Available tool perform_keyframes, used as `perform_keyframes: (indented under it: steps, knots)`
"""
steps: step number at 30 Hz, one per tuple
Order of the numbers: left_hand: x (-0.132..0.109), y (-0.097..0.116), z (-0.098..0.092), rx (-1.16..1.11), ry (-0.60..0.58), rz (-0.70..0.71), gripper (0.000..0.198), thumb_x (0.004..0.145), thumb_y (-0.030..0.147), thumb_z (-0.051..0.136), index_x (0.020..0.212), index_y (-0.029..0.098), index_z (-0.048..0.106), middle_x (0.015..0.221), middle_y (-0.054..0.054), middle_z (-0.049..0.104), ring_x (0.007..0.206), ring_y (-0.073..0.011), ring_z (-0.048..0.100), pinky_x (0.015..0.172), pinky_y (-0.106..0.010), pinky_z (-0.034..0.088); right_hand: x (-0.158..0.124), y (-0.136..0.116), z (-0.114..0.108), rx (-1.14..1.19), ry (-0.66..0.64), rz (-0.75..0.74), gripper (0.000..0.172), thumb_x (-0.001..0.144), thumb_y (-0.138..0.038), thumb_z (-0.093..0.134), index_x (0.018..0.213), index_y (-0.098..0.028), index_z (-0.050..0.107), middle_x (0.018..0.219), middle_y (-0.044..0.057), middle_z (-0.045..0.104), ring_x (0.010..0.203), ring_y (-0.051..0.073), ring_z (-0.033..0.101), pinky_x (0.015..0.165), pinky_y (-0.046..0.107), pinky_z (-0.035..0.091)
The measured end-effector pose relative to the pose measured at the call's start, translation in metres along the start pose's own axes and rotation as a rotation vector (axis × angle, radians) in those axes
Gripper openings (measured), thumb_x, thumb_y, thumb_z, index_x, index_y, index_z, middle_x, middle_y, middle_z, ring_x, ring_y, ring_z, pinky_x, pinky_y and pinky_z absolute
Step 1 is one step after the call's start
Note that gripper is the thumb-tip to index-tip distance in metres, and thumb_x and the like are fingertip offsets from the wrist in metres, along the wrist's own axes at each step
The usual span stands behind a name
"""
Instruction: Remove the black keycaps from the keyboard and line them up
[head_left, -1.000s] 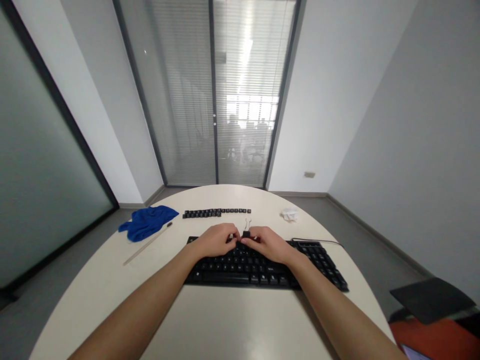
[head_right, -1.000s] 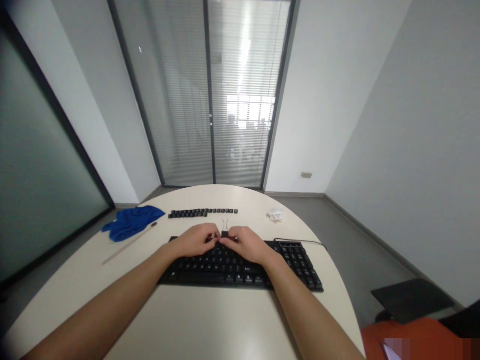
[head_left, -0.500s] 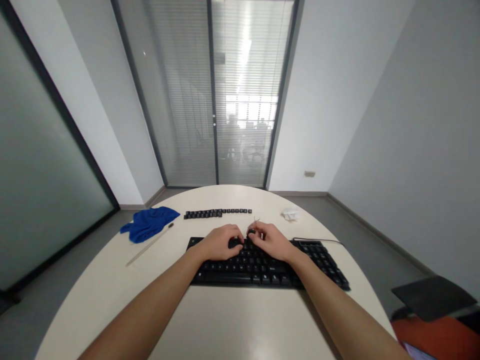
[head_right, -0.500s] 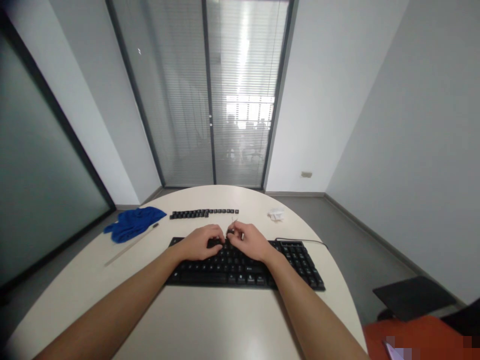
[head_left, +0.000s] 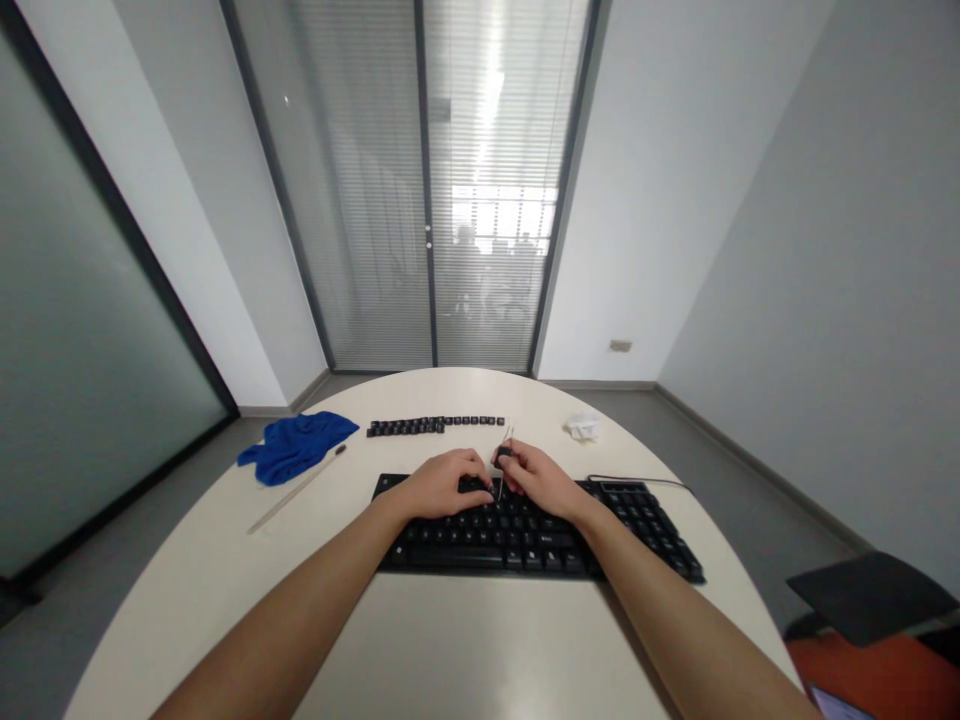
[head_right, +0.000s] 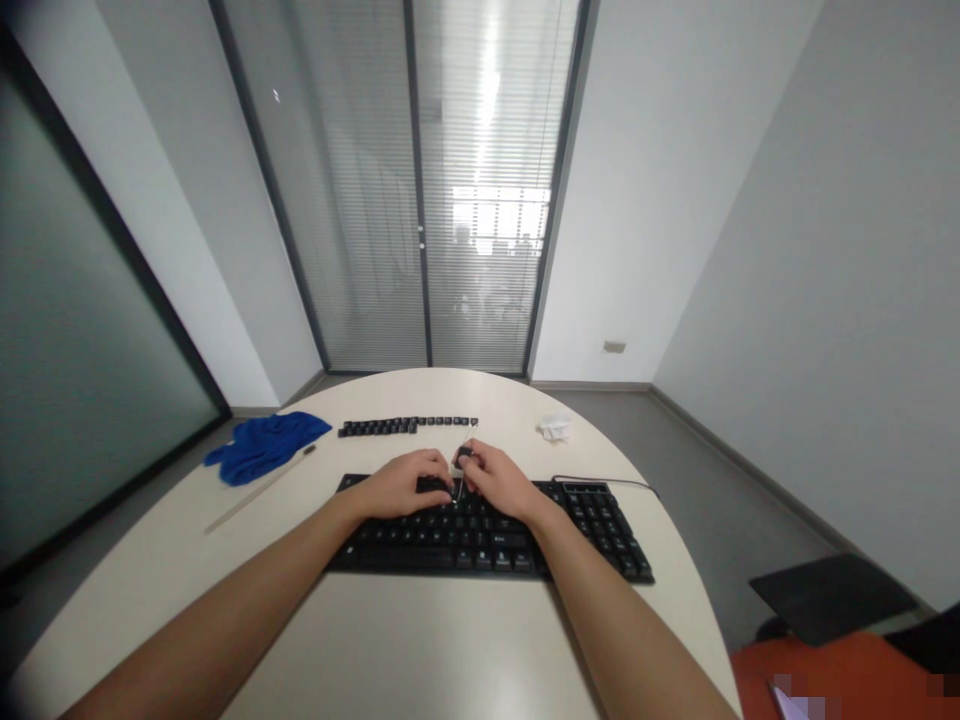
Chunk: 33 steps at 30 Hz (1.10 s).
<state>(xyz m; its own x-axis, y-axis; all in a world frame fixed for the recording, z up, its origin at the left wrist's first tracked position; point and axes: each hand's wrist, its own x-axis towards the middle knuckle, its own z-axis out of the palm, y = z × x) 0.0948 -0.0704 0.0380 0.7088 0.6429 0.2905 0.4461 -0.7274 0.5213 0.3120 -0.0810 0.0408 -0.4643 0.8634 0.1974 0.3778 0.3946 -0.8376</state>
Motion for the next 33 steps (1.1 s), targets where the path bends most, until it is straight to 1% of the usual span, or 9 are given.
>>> perform_keyframes:
  steps: [5,8,11,14,19,21,24,28,33]
  knots:
    - [0.0027,-0.0037,0.0008,-0.133,0.003,0.040,0.015,0.084,0.032,0.064,0.093,0.020,0.067,0.102,-0.005,0.065,0.098,-0.0185,0.060,0.093,-0.032,0.045,-0.0001,0.0004,0.0011,0.030,0.021,-0.015,0.032,0.096,-0.049,0.041,0.092,-0.019,0.052,0.062,-0.003,0.055,0.057,0.013,0.053,0.059,0.026,0.044]
    - [0.0033,-0.0055,0.0006,-0.192,0.022,0.025,0.015,0.083,0.026,0.063,0.095,0.018,0.065,0.101,-0.005,0.065,0.097,-0.0178,0.060,0.093,-0.032,0.045,0.0001,-0.0005,0.0014,0.040,0.023,-0.022,0.035,0.096,-0.051,0.041,0.095,-0.018,0.052,0.068,-0.001,0.060,0.059,0.013,0.054,0.060,0.026,0.045]
    - [0.0032,-0.0049,0.0003,-0.197,0.012,-0.037,0.017,0.082,0.024,0.064,0.098,0.017,0.064,0.099,-0.005,0.066,0.093,-0.0173,0.060,0.089,-0.032,0.046,0.0007,0.0006,0.0016,0.005,0.039,-0.031,0.034,0.096,-0.049,0.042,0.093,-0.018,0.054,0.071,0.001,0.063,0.060,0.013,0.054,0.060,0.026,0.044]
    - [0.0034,-0.0025,0.0003,-0.220,0.010,-0.094,0.023,0.079,0.023,0.067,0.101,0.017,0.062,0.098,-0.004,0.067,0.088,-0.0166,0.060,0.086,-0.032,0.047,0.0015,0.0035,0.0021,-0.081,0.088,-0.044,0.033,0.096,-0.047,0.043,0.085,-0.018,0.055,0.071,0.001,0.062,0.062,0.014,0.055,0.062,0.027,0.043]
    - [0.0028,-0.0021,0.0020,-0.335,0.035,-0.107,0.033,0.077,0.018,0.068,0.107,0.017,0.055,0.098,-0.004,0.067,0.090,-0.0156,0.061,0.086,-0.033,0.048,0.0028,0.0065,0.0026,-0.156,0.112,-0.044,0.033,0.097,-0.044,0.043,0.081,-0.018,0.056,0.070,0.000,0.062,0.064,0.015,0.056,0.063,0.027,0.041]
    - [0.0019,-0.0029,0.0023,-0.311,0.047,-0.091,0.033,0.077,0.020,0.069,0.106,0.018,0.055,0.097,-0.003,0.067,0.088,-0.0154,0.061,0.084,-0.032,0.049,0.0031,0.0068,0.0024,-0.173,0.122,-0.039,0.034,0.096,-0.044,0.044,0.079,-0.018,0.056,0.068,0.000,0.062,0.064,0.015,0.055,0.064,0.026,0.040]
    - [0.0008,-0.0035,0.0014,-0.172,0.044,-0.056,0.024,0.079,0.025,0.069,0.101,0.019,0.060,0.097,-0.003,0.068,0.087,-0.0160,0.061,0.084,-0.031,0.048,0.0035,0.0075,0.0021,-0.200,0.145,-0.034,0.035,0.096,-0.044,0.045,0.076,-0.018,0.056,0.067,0.000,0.060,0.064,0.015,0.055,0.064,0.026,0.040]
    - [0.0011,-0.0041,0.0008,-0.004,0.042,0.012,0.021,0.085,0.028,0.064,0.105,0.022,0.067,0.102,-0.004,0.070,0.093,-0.0179,0.061,0.089,-0.032,0.046,0.0041,0.0084,0.0020,-0.210,0.174,-0.017,0.035,0.095,-0.044,0.046,0.074,-0.018,0.057,0.064,-0.001,0.059,0.063,0.015,0.055,0.064,0.027,0.040]
    - [0.0019,-0.0015,0.0008,0.070,0.020,0.082,0.018,0.090,0.030,0.059,0.104,0.024,0.068,0.105,-0.003,0.070,0.103,-0.0193,0.059,0.097,-0.034,0.043,0.0048,0.0064,0.0016,-0.205,0.170,0.000,0.034,0.094,-0.043,0.047,0.073,-0.018,0.056,0.064,0.000,0.060,0.063,0.015,0.055,0.063,0.027,0.040]
